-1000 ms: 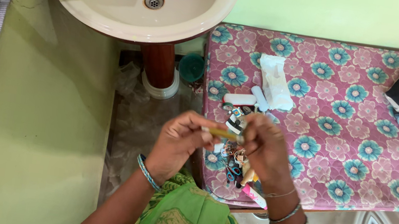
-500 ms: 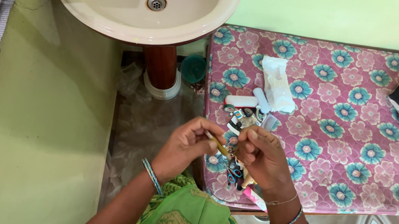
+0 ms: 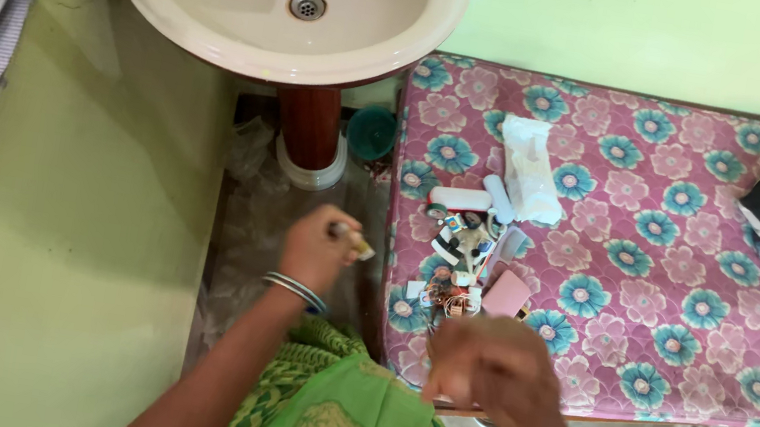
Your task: The person organizes various small items from a cluttered surface into a cardboard box. They handle papers, a diary, a small container, and other miscellaneous objects, placing them into the box one by one.
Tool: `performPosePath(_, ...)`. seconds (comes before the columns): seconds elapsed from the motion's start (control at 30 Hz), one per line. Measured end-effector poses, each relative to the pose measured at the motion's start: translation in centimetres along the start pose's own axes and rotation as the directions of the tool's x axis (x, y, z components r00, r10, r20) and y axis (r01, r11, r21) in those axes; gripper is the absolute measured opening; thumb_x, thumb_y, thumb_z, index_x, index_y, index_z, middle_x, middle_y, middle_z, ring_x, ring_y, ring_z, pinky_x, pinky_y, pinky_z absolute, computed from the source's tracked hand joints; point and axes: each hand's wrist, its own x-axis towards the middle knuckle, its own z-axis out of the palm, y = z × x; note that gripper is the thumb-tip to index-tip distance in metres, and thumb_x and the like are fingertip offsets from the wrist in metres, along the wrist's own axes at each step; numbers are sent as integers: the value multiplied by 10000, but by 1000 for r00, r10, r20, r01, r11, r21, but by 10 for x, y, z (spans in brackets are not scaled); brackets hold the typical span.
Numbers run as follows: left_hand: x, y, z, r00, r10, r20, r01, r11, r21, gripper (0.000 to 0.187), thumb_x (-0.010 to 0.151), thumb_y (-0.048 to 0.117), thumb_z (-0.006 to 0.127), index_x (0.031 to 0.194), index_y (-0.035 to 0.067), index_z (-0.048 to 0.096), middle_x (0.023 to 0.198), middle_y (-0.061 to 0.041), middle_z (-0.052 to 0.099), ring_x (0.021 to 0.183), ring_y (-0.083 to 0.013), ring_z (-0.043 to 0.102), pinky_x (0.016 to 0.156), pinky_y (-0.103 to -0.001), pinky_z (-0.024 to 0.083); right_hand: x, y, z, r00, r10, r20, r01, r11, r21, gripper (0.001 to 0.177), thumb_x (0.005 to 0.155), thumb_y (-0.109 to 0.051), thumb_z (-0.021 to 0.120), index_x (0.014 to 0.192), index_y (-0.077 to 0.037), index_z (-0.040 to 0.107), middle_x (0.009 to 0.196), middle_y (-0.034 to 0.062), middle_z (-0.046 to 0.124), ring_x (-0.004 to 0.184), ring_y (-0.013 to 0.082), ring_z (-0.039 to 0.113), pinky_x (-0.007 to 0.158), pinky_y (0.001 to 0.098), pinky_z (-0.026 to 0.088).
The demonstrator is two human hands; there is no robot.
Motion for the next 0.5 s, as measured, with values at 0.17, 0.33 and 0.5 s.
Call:
performPosePath(0.17, 19, -27, -48, 996, -11, -83, -8, 975, -221, 179, 884, 32, 771, 1059, 3, 743, 826, -42, 692, 673, -79, 616, 599, -243, 505, 20, -16, -22, 846, 127, 518, -213, 971, 109, 259, 970, -284, 742, 954, -27, 773, 841, 129, 747, 739, 260, 716, 703, 368, 544)
performPosePath(0.33, 1, -13, -80, 973, -156, -172, 62, 889, -453, 189, 871, 66, 776, 1052, 33, 734, 892, -35, 710, 746, -102, 660, 657, -255, 547, 50, 63, -5, 957, -31, 287, 238, 651, -721, 526, 935, -79, 661, 1452, -74, 561, 1549, 285, 434, 1317, 503, 542, 956, 467, 532)
performPosePath(0.5, -27, -34, -118, 956, -197, -216, 15, 769, -639, 212, 895, 57, 756, 1096, 28, 697, 951, -39, 686, 807, -128, 677, 706, -267, 576, 57, 94, -3, 970, 195, -143, -239, 694, -679, 461, 947, -26, 562, 1380, -165, 635, 1416, 132, 634, 1074, 242, 754, 785, 366, 623)
